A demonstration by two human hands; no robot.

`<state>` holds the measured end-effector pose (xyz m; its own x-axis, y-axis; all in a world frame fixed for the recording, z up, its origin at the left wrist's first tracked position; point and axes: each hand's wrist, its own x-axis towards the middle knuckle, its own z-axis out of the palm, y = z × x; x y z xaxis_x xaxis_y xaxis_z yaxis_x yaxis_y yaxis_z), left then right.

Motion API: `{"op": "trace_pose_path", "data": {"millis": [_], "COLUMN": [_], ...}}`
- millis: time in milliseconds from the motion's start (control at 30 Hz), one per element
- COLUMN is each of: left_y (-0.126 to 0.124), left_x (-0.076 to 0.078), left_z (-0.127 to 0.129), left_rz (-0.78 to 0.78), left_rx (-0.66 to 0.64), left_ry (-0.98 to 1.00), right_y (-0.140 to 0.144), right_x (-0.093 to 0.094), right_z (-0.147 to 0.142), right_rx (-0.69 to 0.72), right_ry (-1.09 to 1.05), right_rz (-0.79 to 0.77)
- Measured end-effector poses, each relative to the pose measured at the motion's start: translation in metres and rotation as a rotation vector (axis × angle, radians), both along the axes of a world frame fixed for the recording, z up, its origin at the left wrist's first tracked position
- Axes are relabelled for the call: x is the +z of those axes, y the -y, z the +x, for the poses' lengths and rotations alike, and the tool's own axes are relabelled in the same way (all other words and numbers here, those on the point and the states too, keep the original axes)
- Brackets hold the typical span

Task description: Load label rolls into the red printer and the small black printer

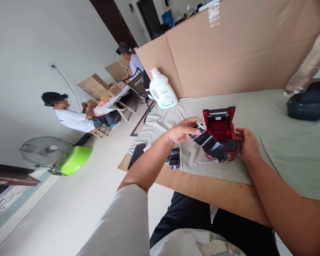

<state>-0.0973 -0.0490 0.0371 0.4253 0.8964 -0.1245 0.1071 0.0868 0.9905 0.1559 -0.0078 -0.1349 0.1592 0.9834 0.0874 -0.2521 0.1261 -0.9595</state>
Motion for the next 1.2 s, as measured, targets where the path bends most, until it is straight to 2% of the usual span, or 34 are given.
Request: {"op": "trace_pose_path", "data": {"millis": [100,167,233,300,367,467,600,733,833,1000,1100,1133,1200], "left_y": [0.016,0.020,0.019,0.015,0.010,0.002,0.000,0.004,0.009,0.016,0.014,0.013,0.013], "left_x": [0.014,0.016,0.012,0.002,-0.012,-0.037,-0.063,-0.068,-0.070,-0.082,-0.071,-0.062,-0.035], "left_z": [-0.084,-0.142,-0.191,-0.224,-0.240,-0.238,-0.217,-0.200,-0.185,-0.156,-0.146,-0.143,-0.133], "left_rz": [-0.136,-0.170,-0.234,-0.323,-0.368,-0.312,-0.233,-0.110,-0.030,0.043,0.113,0.144,0.191], "left_rx": [-0.022,0.082,0.173,0.217,0.205,0.165,0.175,0.220,0.191,0.162,0.211,0.267,0.372], "left_ry": [-0.129,-0.317,-0.586,-0.856,-1.116,-1.338,-1.396,-1.488,-1.486,-1.482,-1.437,-1.364,-1.080], "right_y": [0.003,0.007,0.011,0.014,0.015,0.014,0.012,0.010,0.008,0.006,0.005,0.005,0.003], "right_x": [0.007,0.013,0.019,0.023,0.023,0.021,0.018,0.017,0.014,0.009,0.009,0.009,0.009], "right_z": [-0.004,-0.008,-0.011,-0.012,-0.011,-0.009,-0.007,-0.008,-0.008,-0.006,-0.006,-0.006,-0.007], "right_rx": [-0.030,-0.033,-0.041,-0.040,-0.029,-0.019,-0.040,-0.059,-0.051,-0.064,-0.077,-0.077,-0.074], "right_ry": [-0.089,-0.092,-0.061,-0.021,0.012,0.027,0.040,0.067,0.071,0.139,0.176,0.181,0.173], "right_rz": [-0.080,-0.084,-0.075,-0.060,-0.044,-0.053,-0.072,-0.087,-0.099,-0.098,-0.092,-0.087,-0.088]}}
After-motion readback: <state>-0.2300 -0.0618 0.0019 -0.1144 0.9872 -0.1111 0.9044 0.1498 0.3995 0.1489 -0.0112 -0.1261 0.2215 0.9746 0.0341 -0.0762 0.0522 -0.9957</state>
